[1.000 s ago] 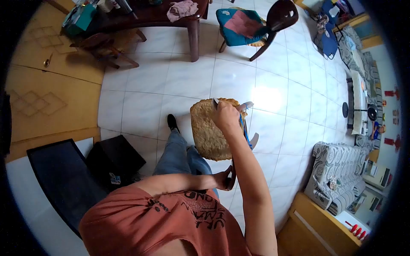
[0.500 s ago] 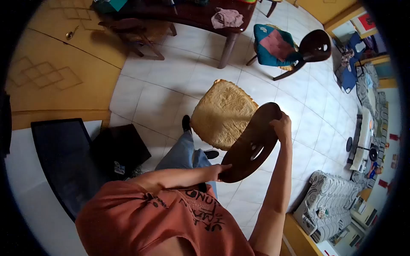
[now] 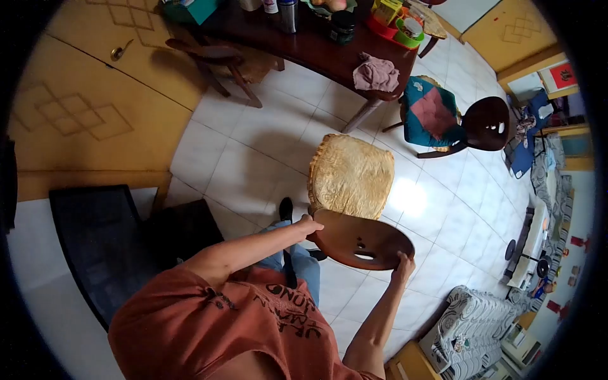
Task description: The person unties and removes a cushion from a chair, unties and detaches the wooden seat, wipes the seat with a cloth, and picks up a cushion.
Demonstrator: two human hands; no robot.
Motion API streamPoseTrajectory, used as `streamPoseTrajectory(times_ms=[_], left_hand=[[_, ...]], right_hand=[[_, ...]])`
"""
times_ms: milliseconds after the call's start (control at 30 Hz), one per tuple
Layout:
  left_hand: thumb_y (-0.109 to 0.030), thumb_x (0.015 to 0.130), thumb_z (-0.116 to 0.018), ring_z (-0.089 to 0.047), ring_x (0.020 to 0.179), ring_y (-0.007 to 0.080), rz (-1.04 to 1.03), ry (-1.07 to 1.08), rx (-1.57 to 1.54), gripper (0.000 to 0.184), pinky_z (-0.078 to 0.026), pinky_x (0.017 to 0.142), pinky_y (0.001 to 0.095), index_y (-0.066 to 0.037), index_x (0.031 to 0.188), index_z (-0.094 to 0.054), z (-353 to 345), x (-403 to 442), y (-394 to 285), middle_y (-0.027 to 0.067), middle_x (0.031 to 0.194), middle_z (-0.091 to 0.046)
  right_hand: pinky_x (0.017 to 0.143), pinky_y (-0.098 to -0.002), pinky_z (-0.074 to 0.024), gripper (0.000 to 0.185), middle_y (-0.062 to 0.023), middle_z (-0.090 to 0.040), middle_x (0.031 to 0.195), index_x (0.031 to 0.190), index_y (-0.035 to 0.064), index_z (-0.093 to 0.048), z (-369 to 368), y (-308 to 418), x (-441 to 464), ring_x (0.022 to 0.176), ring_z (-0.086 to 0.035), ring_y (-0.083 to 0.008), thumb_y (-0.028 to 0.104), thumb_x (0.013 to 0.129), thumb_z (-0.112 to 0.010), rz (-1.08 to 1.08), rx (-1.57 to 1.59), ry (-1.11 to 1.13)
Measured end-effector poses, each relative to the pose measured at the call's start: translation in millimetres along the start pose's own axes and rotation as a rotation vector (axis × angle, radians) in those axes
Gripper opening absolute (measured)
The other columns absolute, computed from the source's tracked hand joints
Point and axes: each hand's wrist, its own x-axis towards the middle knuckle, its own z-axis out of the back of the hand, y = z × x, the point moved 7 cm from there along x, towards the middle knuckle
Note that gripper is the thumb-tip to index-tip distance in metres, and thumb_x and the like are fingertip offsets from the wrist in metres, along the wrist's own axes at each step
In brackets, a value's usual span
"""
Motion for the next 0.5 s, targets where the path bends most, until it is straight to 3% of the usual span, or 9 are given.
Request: streamPoseTrajectory(times_ms=[67, 133, 167, 267, 300, 400, 500], left_hand=[[-0.011, 0.067, -0.073, -0.059, 0.095, 0.0284, 0.028, 0.017, 0.077, 0.058, -0.050, 0.078, 0.0338, 0.013, 0.112, -0.046, 9, -41, -41, 0.0213, 0.103, -0.058], [-0.010, 0.067, -0.071, -0.060, 0.086, 0.0247, 0.000, -0.165, 0.343, 0.046, -0.050, 0.068, 0.0344, 0.008, 0.104, -0.052, 18, -2, -7, 0.0155, 0.096, -0.060], [-0.009, 0.067, -0.070, -0.059, 0.089, 0.0257, 0.060, -0.162, 0.154, 0.055, -0.050, 0.068, 0.0353, 0.010, 0.112, -0.044, 23, 5, 5, 0.0194, 0.105, -0.056], [-0.010, 0.067, -0.069, -0.057, 0.095, 0.0275, 0.112, 0.043, 0.305, 0.068, -0.050, 0.071, 0.0355, 0.015, 0.120, -0.032, 19, 2, -5, 0.0231, 0.111, -0.052], [-0.011, 0.066, -0.069, -0.057, 0.095, 0.0288, 0.095, 0.000, 0.294, 0.073, -0.050, 0.071, 0.0353, 0.019, 0.120, -0.030, 20, 3, -6, 0.0248, 0.108, -0.052], [-0.012, 0.065, -0.070, -0.056, 0.097, 0.0282, 0.055, 0.067, 0.255, 0.074, -0.050, 0.071, 0.0355, 0.019, 0.120, -0.031, 19, 9, -3, 0.0246, 0.109, -0.052], [-0.016, 0.064, -0.071, -0.059, 0.090, 0.0278, -0.016, 0.022, 0.381, 0.061, -0.050, 0.070, 0.0345, 0.017, 0.109, -0.045, 24, 15, -3, 0.0239, 0.102, -0.057]], right_hand=[[0.083, -0.0326, -0.0464, 0.042, -0.0094, -0.061, 0.098, 0.110, -0.0012, -0.058, 6, -28, -13, 0.091, -0.057, -0.0226, 0.005, 0.068, -0.060, -0.017, 0.100, 0.003], [0.083, -0.0327, -0.0470, 0.042, -0.0094, -0.061, 0.099, 0.110, -0.0011, -0.057, -12, -27, -40, 0.092, -0.057, -0.0230, 0.002, 0.068, -0.059, -0.069, 0.095, -0.070], [0.083, -0.0327, -0.0470, 0.042, -0.0094, -0.061, 0.099, 0.110, -0.0011, -0.057, -14, -27, -40, 0.092, -0.057, -0.0230, 0.002, 0.068, -0.059, -0.071, 0.097, -0.083], [0.080, -0.0323, -0.0479, 0.042, -0.0089, -0.062, 0.096, 0.110, -0.0015, -0.058, -10, -36, -34, 0.088, -0.058, -0.0223, -0.001, 0.067, -0.059, -0.044, 0.183, -0.104], [0.078, -0.0319, -0.0481, 0.042, -0.0086, -0.062, 0.095, 0.108, -0.0015, -0.058, -8, -41, -30, 0.086, -0.058, -0.0217, -0.003, 0.067, -0.059, -0.076, 0.116, -0.162], [0.074, -0.0308, -0.0479, 0.037, -0.0081, -0.063, 0.092, 0.103, -0.0027, -0.061, 1, -45, -27, 0.079, -0.058, -0.0202, -0.004, 0.066, -0.059, -0.103, 0.043, -0.266], [0.075, -0.0310, -0.0476, 0.035, -0.0090, -0.063, 0.094, 0.102, -0.0031, -0.061, -6, -43, -33, 0.080, -0.058, -0.0202, -0.003, 0.067, -0.059, -0.066, 0.033, -0.263]])
